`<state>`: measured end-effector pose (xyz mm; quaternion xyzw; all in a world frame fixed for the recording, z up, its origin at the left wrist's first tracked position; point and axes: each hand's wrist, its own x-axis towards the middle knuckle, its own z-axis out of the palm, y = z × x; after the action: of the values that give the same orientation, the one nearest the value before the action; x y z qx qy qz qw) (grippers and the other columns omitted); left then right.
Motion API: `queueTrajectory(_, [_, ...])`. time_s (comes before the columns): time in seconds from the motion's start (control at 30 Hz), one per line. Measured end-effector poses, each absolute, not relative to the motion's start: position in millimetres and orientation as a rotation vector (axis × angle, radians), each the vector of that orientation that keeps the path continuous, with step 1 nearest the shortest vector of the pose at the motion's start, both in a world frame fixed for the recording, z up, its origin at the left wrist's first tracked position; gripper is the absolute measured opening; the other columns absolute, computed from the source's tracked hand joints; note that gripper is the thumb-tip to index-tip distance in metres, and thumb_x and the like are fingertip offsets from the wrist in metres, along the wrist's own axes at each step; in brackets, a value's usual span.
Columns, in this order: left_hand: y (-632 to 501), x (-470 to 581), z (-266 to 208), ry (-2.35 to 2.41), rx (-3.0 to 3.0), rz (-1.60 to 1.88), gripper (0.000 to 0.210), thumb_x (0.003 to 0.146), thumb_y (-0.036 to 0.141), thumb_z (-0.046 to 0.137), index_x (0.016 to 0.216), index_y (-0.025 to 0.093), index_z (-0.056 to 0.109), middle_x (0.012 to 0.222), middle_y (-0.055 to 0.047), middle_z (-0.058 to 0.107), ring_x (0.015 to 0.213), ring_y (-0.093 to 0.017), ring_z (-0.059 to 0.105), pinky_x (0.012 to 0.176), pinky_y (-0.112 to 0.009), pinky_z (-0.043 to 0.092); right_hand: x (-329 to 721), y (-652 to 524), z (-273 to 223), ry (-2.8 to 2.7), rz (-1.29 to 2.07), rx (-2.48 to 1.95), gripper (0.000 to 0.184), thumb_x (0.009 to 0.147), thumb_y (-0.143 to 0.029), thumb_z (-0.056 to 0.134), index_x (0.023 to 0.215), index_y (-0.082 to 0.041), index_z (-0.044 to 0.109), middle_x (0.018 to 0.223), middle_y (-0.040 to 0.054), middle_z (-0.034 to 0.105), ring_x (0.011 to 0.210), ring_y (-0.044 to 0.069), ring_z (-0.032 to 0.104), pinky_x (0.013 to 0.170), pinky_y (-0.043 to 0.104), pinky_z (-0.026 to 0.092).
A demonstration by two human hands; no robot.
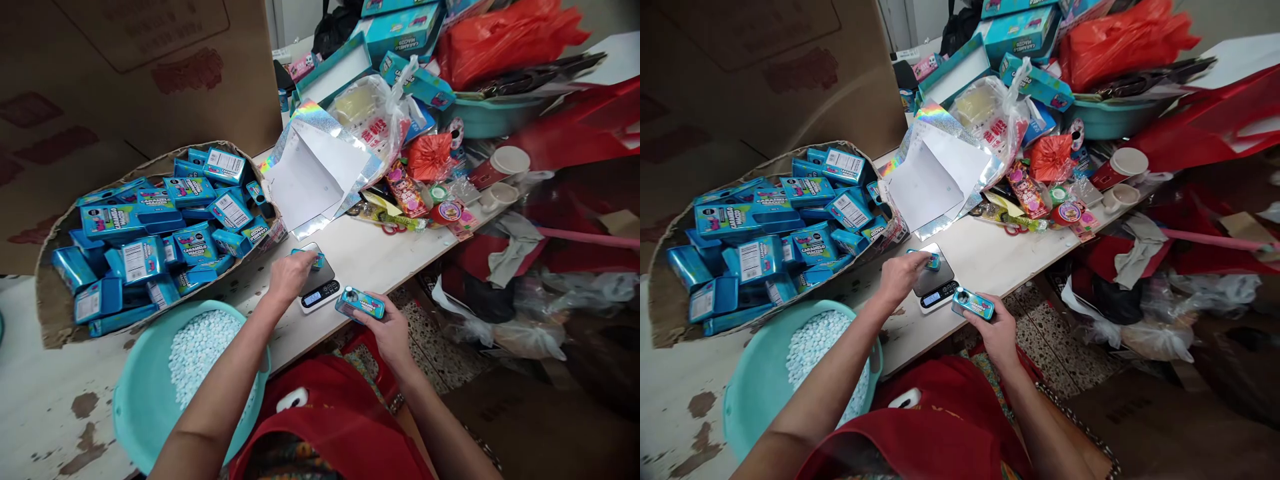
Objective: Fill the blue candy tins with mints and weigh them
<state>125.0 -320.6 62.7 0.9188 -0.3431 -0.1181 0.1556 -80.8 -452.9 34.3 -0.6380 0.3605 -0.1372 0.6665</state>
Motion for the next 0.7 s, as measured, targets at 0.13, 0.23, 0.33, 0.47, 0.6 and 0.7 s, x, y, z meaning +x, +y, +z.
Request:
queueTrajectory(0.13, [-308, 137, 65, -0.84, 2.598, -0.294, 0.025, 0.091, 0.036, 0.046, 0.104, 0.032, 0.067, 0.097, -0.003, 0.071, 0.087, -0.02, 0.063, 0.065, -0.025, 0.038, -81, -454, 33, 0.818, -0.311, -1.428, 0.044, 0.067, -0.034, 0.081, 0.104, -0.02, 0.063, 0.1, 0.0045, 0.066, 0.09, 0.022, 0.06, 0.086, 0.037, 0.047])
queueTrajectory(0.23, [-296, 143, 63, -0.776, 2.49, -0.277, 0.024, 0.091, 0.037, 0.048, 0.101, 0.028, 0.068, 0.094, -0.002, 0.071, 0.082, -0.018, 0.063, 0.067, -0.024, 0.039, -79, -453, 33, 0.817, -0.311, -1.43, 0.044, 0.066, -0.034, 0.081, 0.104, -0.02, 0.063, 0.1, 0.0043, 0.066, 0.089, 0.022, 0.061, 0.086, 0.037, 0.047])
queueTrajectory(0.33, [-288, 143, 59, -0.774, 2.434, -0.333, 0.026, 0.09, 0.039, 0.05, 0.106, 0.026, 0.066, 0.084, -0.001, 0.071, 0.071, -0.016, 0.061, 0.064, -0.023, 0.039, -78, -451, 31, 0.807, -0.32, -1.433, 0.044, 0.065, -0.034, 0.081, 0.103, -0.02, 0.063, 0.1, 0.0042, 0.066, 0.089, 0.022, 0.061, 0.086, 0.037, 0.048])
queueTrajectory(0.47, [-288, 133, 51, -0.891, 2.67, -0.412, 0.028, 0.089, 0.041, 0.051, 0.11, 0.029, 0.064, 0.083, -0.004, 0.07, 0.071, -0.02, 0.063, 0.058, -0.025, 0.036, -75, -447, 34, 0.782, -0.33, -1.446, 0.044, 0.065, -0.033, 0.081, 0.104, -0.021, 0.063, 0.1, 0.0035, 0.064, 0.09, 0.021, 0.061, 0.085, 0.036, 0.048])
queueTrajectory(0.6, [-278, 117, 54, -0.85, 2.631, -0.295, 0.023, 0.091, 0.036, 0.048, 0.101, 0.027, 0.066, 0.094, -0.005, 0.071, 0.08, -0.02, 0.064, 0.062, -0.024, 0.039, -72, -445, 45, 0.691, -0.329, -1.504, 0.039, 0.067, -0.031, 0.08, 0.103, -0.022, 0.064, 0.101, 0.003, 0.062, 0.09, 0.02, 0.06, 0.083, 0.034, 0.049])
queueTrajectory(0.7, [-237, 102, 77, -0.66, 2.408, -0.092, 0.023, 0.09, 0.037, 0.049, 0.098, 0.025, 0.066, 0.092, -0.004, 0.071, 0.078, -0.017, 0.064, 0.068, -0.023, 0.043, -66, -442, 52, 0.592, -0.314, -1.552, 0.039, 0.066, -0.029, 0.081, 0.102, -0.023, 0.065, 0.101, 0.0031, 0.061, 0.09, 0.02, 0.059, 0.081, 0.033, 0.049])
